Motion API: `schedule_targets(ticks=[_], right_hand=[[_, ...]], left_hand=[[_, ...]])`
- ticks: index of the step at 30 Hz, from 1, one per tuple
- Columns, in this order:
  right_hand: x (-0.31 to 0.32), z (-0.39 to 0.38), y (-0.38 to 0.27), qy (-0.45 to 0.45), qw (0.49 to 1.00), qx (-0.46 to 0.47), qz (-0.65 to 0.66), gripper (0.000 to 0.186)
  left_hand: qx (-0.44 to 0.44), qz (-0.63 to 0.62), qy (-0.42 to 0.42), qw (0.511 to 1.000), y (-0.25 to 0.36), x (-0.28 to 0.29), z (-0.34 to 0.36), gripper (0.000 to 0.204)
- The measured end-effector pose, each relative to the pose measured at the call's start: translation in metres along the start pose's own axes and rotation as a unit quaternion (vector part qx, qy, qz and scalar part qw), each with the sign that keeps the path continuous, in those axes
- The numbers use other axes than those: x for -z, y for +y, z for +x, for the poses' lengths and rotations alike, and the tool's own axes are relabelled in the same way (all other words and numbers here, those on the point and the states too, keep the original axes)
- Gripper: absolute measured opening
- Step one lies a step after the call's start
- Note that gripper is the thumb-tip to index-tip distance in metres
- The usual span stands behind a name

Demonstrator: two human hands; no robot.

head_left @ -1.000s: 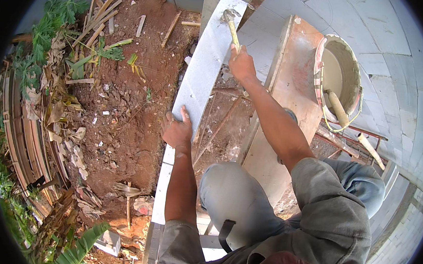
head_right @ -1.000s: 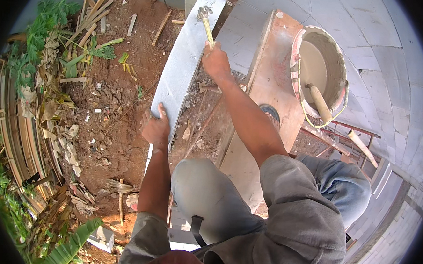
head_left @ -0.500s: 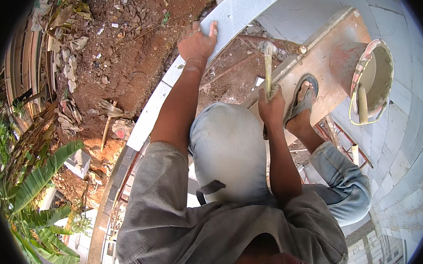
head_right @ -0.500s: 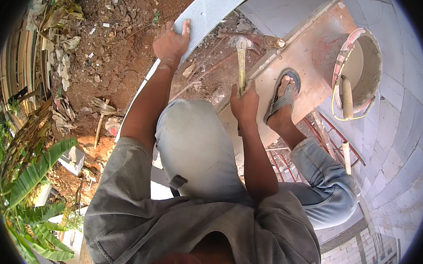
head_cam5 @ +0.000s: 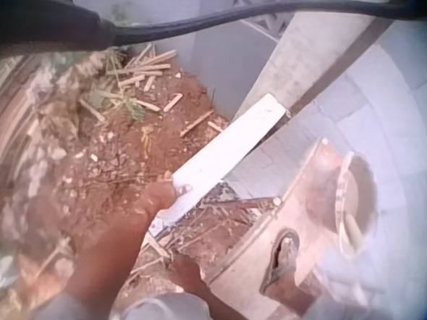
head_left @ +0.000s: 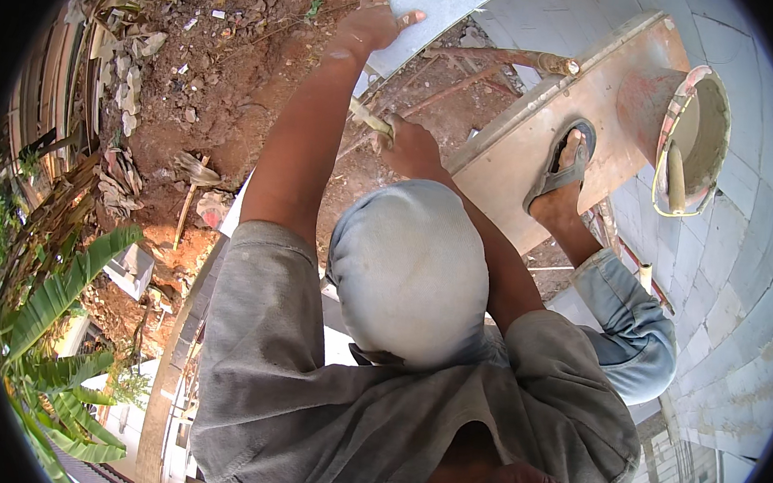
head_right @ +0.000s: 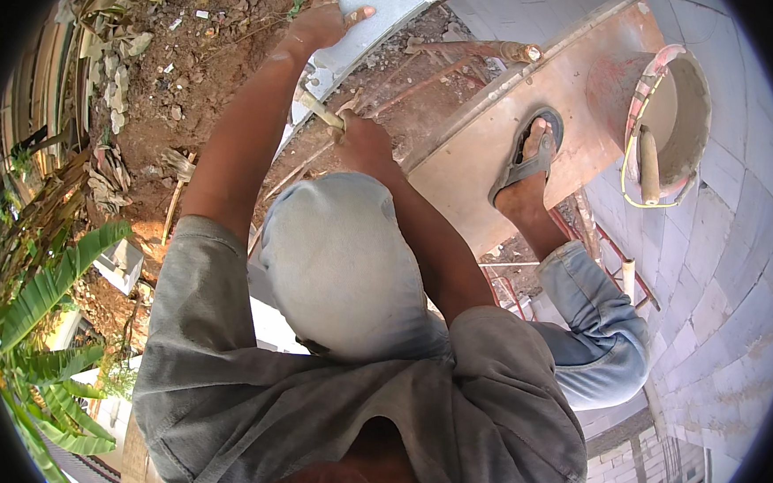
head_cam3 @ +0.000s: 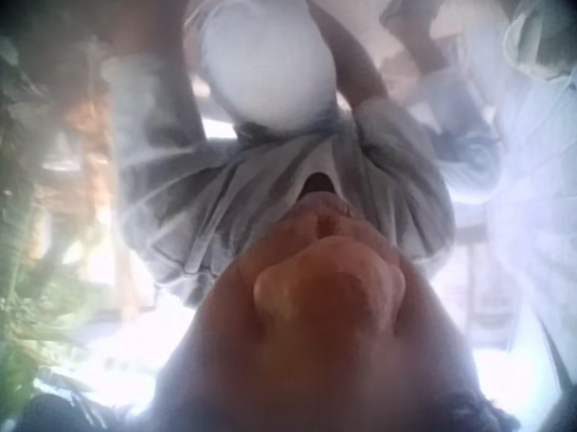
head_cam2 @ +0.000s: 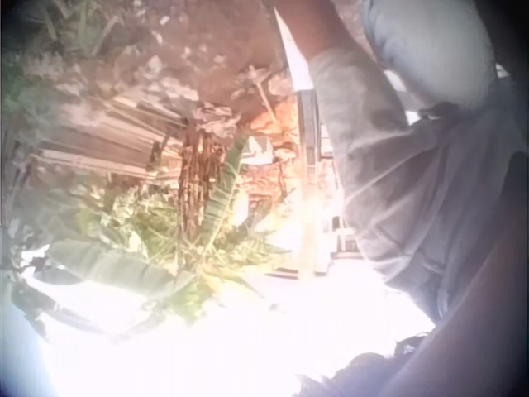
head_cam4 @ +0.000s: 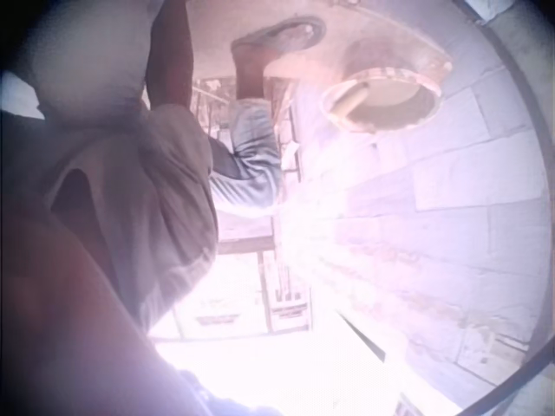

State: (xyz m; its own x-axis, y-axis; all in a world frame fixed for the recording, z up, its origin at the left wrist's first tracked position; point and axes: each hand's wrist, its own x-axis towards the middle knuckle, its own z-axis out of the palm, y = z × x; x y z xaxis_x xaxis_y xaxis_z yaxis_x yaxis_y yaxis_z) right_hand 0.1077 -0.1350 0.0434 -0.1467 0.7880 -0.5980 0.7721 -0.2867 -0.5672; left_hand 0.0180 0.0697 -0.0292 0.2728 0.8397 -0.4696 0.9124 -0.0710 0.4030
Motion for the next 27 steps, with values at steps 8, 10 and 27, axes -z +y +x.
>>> schedule_targets(ticks=[8,10,27], right_hand=[[0.02,0.001,-0.007,-0.019,0.998,-0.053,-0.027,0.03],[0.005,-0.008,-0.008,-0.002,0.999,-0.045,-0.001,0.028],[0.305,-0.205,-0.003,-0.17,0.882,-0.065,-0.434,0.019]], left_hand=[[0.017,-0.013,0.002,1.0,0.008,0.007,-0.011,0.108],[-0.001,-0.01,0.02,1.0,0.005,0.002,-0.003,0.107],[0.015,-0.004,0.181,0.983,-0.019,0.01,-0.19,0.066]])
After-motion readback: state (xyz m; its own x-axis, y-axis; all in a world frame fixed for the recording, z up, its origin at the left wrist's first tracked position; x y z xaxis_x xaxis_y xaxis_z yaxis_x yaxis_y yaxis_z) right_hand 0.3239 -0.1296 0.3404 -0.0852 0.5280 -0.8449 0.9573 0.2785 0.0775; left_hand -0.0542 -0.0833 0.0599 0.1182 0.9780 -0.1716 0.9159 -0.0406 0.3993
